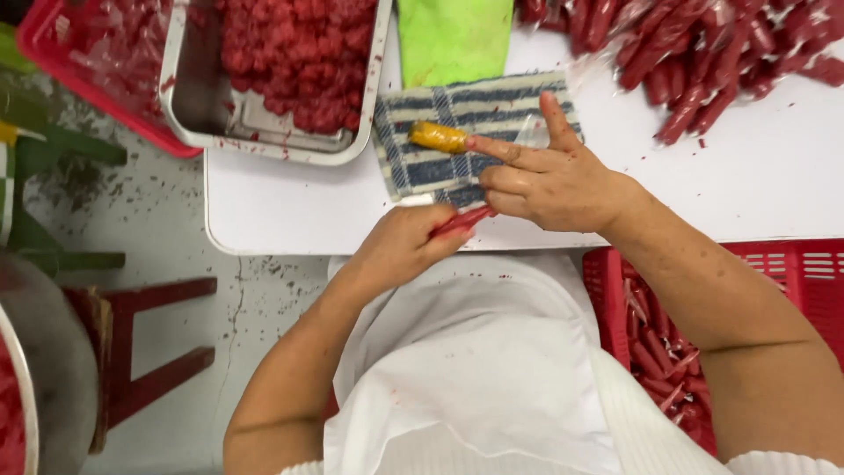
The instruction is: Twisting and tying off individual sausage links from a continuous casing filled with meat.
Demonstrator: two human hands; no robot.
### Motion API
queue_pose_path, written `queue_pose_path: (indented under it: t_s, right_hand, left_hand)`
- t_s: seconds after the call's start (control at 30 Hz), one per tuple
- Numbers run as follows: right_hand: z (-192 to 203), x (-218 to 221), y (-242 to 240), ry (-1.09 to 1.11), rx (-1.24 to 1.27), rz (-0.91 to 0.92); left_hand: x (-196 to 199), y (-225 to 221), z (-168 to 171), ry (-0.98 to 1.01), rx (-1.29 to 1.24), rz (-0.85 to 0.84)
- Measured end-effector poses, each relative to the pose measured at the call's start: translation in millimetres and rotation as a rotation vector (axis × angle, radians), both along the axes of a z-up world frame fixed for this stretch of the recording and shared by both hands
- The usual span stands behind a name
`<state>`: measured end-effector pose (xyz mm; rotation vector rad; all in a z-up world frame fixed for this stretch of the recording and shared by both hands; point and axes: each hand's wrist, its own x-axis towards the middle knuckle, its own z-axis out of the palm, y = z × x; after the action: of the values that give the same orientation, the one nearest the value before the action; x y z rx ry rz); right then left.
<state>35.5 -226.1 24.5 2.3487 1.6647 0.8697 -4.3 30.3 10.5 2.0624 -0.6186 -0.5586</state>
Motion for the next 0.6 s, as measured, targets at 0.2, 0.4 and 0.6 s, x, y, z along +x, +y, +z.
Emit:
queue_pose_path:
  t_s: [0.2, 0.4, 0.6]
  right_hand:
    - [3, 6, 45, 0.088, -0.036, 0.092]
    - [36, 32, 83, -0.155, 0.038, 0.169]
    - [29, 83, 128, 0.170, 0.168, 0.156]
  left_hand:
    - [-4, 27, -46, 0.322, -0.137, -0.045]
    - [-30, 42, -17, -0.114, -0.398, 0.334]
    - [-63, 105, 9, -0.282, -0.514, 0.296]
